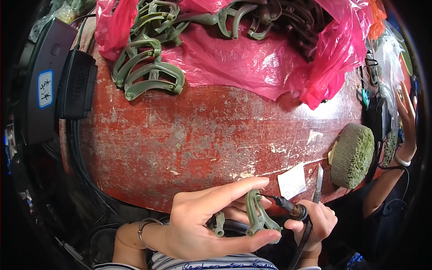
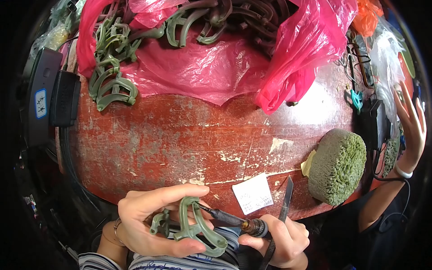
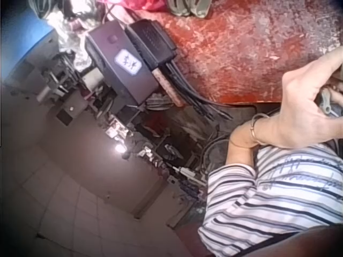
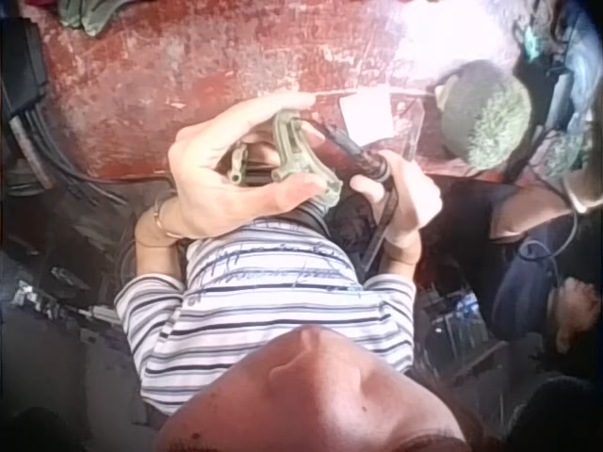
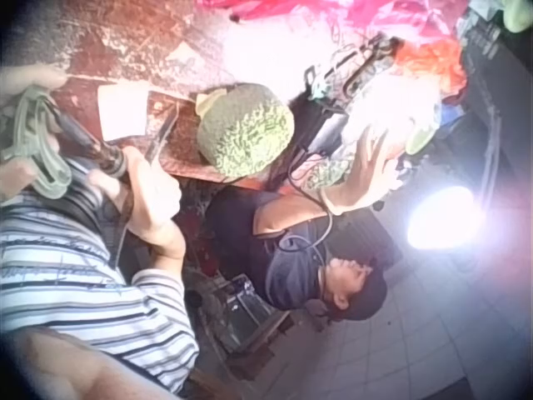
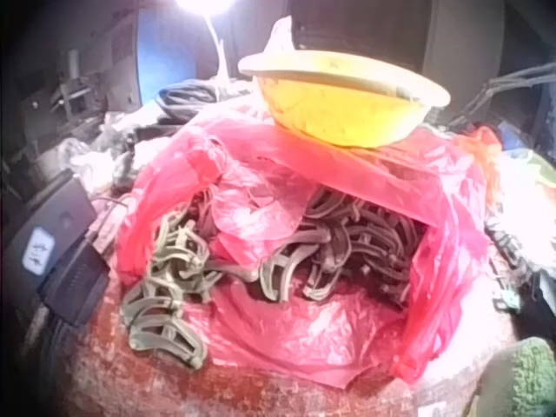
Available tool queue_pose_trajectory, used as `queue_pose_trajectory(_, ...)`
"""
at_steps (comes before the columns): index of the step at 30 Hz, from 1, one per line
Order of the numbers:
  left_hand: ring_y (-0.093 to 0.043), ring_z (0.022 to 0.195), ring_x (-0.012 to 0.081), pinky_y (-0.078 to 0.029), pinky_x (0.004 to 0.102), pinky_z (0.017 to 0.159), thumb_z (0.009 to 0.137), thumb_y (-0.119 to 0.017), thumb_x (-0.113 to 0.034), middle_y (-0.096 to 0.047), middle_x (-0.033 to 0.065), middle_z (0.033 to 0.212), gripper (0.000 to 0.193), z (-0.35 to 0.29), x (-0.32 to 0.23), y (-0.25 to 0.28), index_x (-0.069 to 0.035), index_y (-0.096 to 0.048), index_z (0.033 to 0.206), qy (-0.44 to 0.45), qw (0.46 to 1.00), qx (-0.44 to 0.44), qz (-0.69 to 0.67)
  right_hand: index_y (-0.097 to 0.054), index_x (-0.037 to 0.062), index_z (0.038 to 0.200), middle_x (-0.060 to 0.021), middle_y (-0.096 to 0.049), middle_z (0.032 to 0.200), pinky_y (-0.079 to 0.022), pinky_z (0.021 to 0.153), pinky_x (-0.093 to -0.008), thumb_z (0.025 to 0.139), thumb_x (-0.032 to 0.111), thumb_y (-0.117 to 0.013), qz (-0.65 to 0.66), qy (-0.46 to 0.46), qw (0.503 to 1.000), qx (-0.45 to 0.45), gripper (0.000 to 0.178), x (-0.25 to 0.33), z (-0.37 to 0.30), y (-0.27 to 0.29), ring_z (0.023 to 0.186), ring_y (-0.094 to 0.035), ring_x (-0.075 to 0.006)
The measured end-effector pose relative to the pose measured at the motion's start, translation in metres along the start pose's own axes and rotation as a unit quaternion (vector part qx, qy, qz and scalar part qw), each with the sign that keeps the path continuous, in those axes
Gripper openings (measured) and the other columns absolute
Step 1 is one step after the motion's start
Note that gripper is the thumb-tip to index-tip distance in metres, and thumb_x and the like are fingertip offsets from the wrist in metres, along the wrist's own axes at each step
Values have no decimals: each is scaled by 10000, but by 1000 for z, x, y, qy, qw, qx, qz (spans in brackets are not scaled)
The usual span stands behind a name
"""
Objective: The recorder trims plastic parts and uses a soldering iron to fuse them at a workbench.
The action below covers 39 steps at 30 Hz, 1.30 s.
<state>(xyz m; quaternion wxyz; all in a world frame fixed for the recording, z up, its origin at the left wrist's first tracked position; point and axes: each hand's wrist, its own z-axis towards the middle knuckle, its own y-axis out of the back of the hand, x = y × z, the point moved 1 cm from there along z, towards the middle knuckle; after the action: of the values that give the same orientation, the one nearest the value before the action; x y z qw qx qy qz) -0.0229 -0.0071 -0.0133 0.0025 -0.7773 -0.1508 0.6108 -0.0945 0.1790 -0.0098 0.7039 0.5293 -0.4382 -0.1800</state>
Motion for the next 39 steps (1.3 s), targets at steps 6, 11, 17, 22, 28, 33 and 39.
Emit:
queue_pose_trajectory(6, -615, 811, 199, -495, 272, 716, 623, -740, -58, -622, 140, 776, 584, 0, -1, 2, 87, -451, 1110, 6, 1000, 7, -6, -547, 15, 606, -41, -476, 464, -368, 397, -263, 681, 628, -504, -8, 0, 1000, -3, 619, 0, 0, 0, 400, -495, -190)
queue_pose_trajectory(11, -616, 806, 202, -494, 279, 717, 622, -742, -62, -618, 152, 798, 602, 0, -2, 4, 84, -440, 1122, 0, 1000, 12, -6, -546, 14, 599, -38, -474, 456, -367, 393, -262, 691, 633, -493, -1, -5, 1000, 0, 628, -1, -1, 1, 398, -495, -183)
queue_pose_trajectory(17, -615, 806, 200, -489, 286, 732, 626, -739, -65, -610, 172, 857, 604, -1, -3, 5, 77, -438, 1130, 16, 999, 13, -25, -544, 19, 591, -25, -463, 441, -369, 395, -251, 703, 636, -483, 45, -46, 997, -36, 629, -3, -5, -1, 395, -496, -169)
queue_pose_trajectory(22, -614, 807, 194, -485, 271, 729, 633, -734, -68, -612, 169, 865, 595, -1, -5, 3, 70, -445, 1134, 22, 999, 12, -28, -546, 19, 595, -27, -474, 450, -369, 403, -250, 692, 633, -498, 28, -23, 999, -13, 623, -2, -2, 1, 398, -498, -170)
queue_pose_trajectory(28, -614, 805, 187, -483, 264, 732, 632, -735, -68, -623, 158, 832, 592, 1, -5, 2, 67, -449, 1132, 13, 1000, 17, -9, -546, 18, 599, -32, -487, 464, -370, 405, -257, 685, 623, -515, 18, -7, 1000, -7, 612, -3, -1, 1, 401, -498, -176)
queue_pose_trajectory(33, -613, 809, 180, -482, 259, 732, 633, -735, -67, -627, 154, 822, 594, 1, -5, 2, 67, -446, 1135, 10, 1000, 17, -5, -547, 18, 601, -33, -488, 466, -371, 406, -260, 682, 615, -524, 21, -12, 1000, 0, 603, -2, 0, 1, 405, -499, -176)
queue_pose_trajectory(39, -613, 803, 178, -482, 260, 731, 638, -729, -61, -623, 158, 839, 605, 0, -4, 3, 66, -430, 1148, 9, 1000, 21, -8, -546, 18, 600, -30, -481, 459, -374, 409, -259, 688, 611, -521, 15, -7, 1000, -8, 600, -1, 0, 1, 407, -501, -175)
